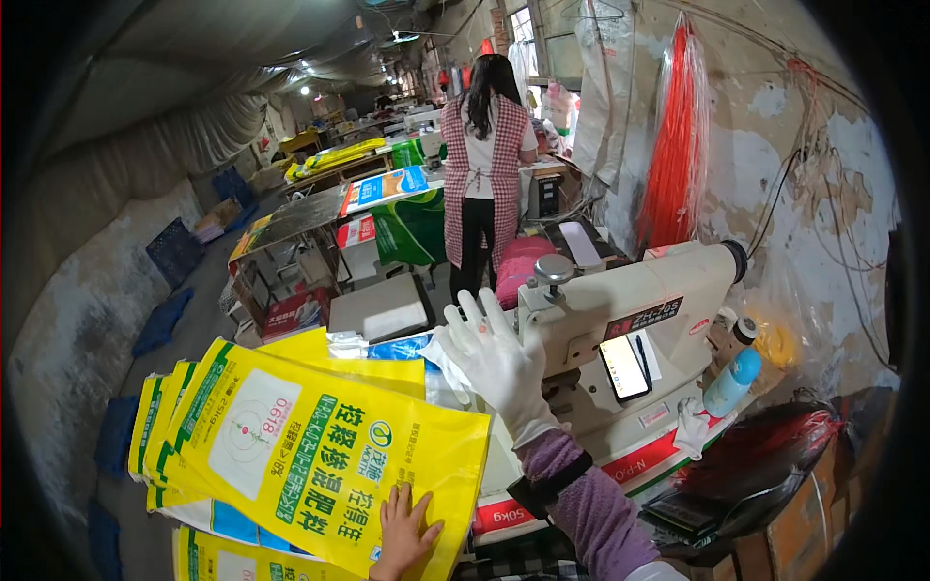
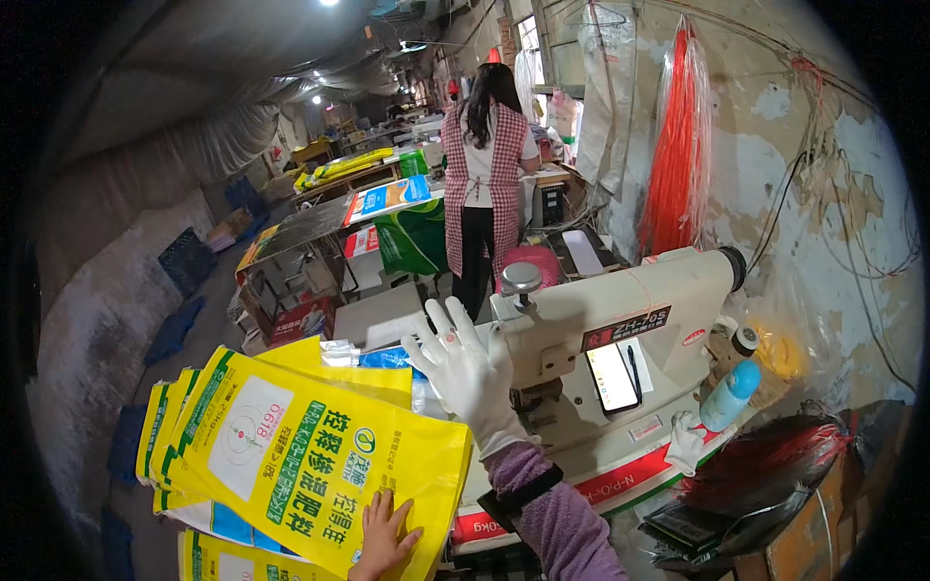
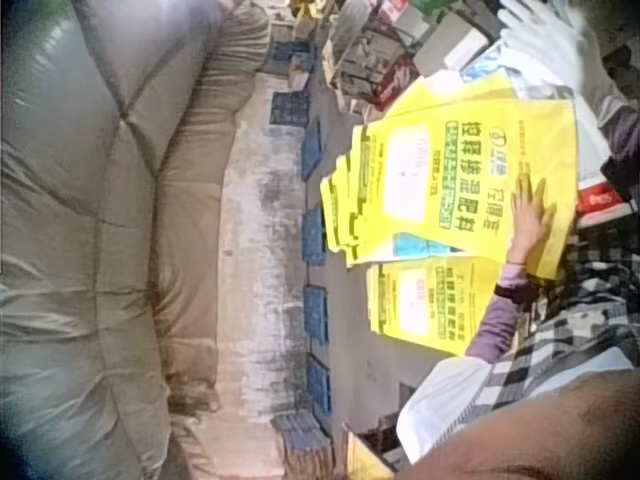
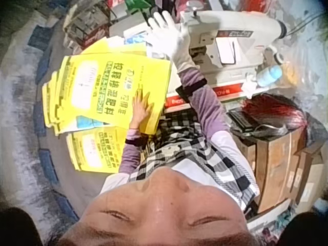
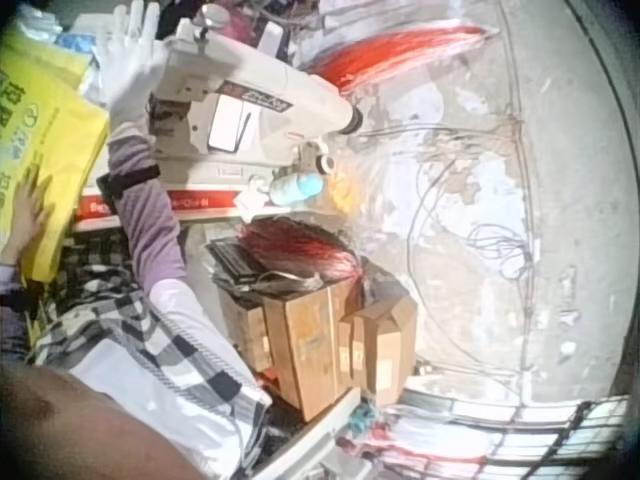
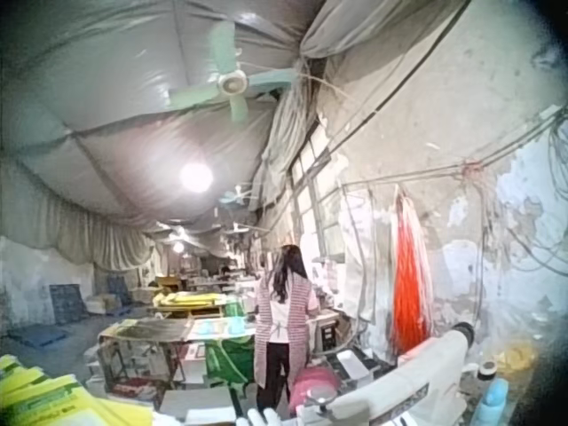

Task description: Sorting and stacking large yellow and white plastic bags on a workbench in a manufacturing environment.

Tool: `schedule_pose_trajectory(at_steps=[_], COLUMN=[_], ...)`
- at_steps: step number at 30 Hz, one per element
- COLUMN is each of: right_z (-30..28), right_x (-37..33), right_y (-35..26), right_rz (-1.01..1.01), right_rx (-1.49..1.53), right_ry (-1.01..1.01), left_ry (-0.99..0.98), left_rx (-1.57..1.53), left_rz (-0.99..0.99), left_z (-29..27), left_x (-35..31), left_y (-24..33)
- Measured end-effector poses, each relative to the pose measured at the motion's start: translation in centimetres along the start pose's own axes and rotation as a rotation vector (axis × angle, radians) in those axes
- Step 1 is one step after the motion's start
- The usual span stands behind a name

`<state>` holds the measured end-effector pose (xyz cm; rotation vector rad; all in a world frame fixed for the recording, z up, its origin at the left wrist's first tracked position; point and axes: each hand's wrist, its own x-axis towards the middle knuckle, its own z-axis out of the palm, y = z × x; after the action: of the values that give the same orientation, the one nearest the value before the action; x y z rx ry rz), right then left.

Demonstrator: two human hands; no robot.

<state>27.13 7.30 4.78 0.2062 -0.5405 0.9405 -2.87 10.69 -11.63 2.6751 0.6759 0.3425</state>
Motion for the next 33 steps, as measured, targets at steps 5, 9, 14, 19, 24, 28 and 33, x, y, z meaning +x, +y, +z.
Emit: schedule_pose_trajectory(at_steps=[5,9,14,19,24,28,33], right_z=[-2.3,-3.2,-10.4,-15.0,-12.9,-14.7,-9.8], right_x=[1.1,2.0,3.6,3.0,1.1,0.5,-1.5], right_y=[0.2,1.1,1.6,1.2,1.8,0.1,1.4], right_rz=[0.015,0.002,0.096,0.207,0.658,0.817,0.16], right_rx=[0.094,0.175,-1.154,-2.329,-2.31,-2.082,-2.183], right_ry=[-0.138,0.272,0.637,0.361,0.533,0.622,0.215], left_ry=[-0.022,0.053,-0.07,-0.072,-0.063,-0.042,-0.057], left_rx=[0.029,0.137,0.063,0.072,0.087,0.085,0.113], left_rz=[-0.003,0.075,-0.012,-0.033,-0.033,-0.024,-0.04], left_z=[1.0,1.6,2.3,2.3,2.5,2.0,1.8], left_x=[0.2,-0.2,-0.2,-0.3,-0.4,0.1,-0.3], left_y=[-1.1,-1.6,-2.0,-1.5,-1.9,0.1,-1.0])
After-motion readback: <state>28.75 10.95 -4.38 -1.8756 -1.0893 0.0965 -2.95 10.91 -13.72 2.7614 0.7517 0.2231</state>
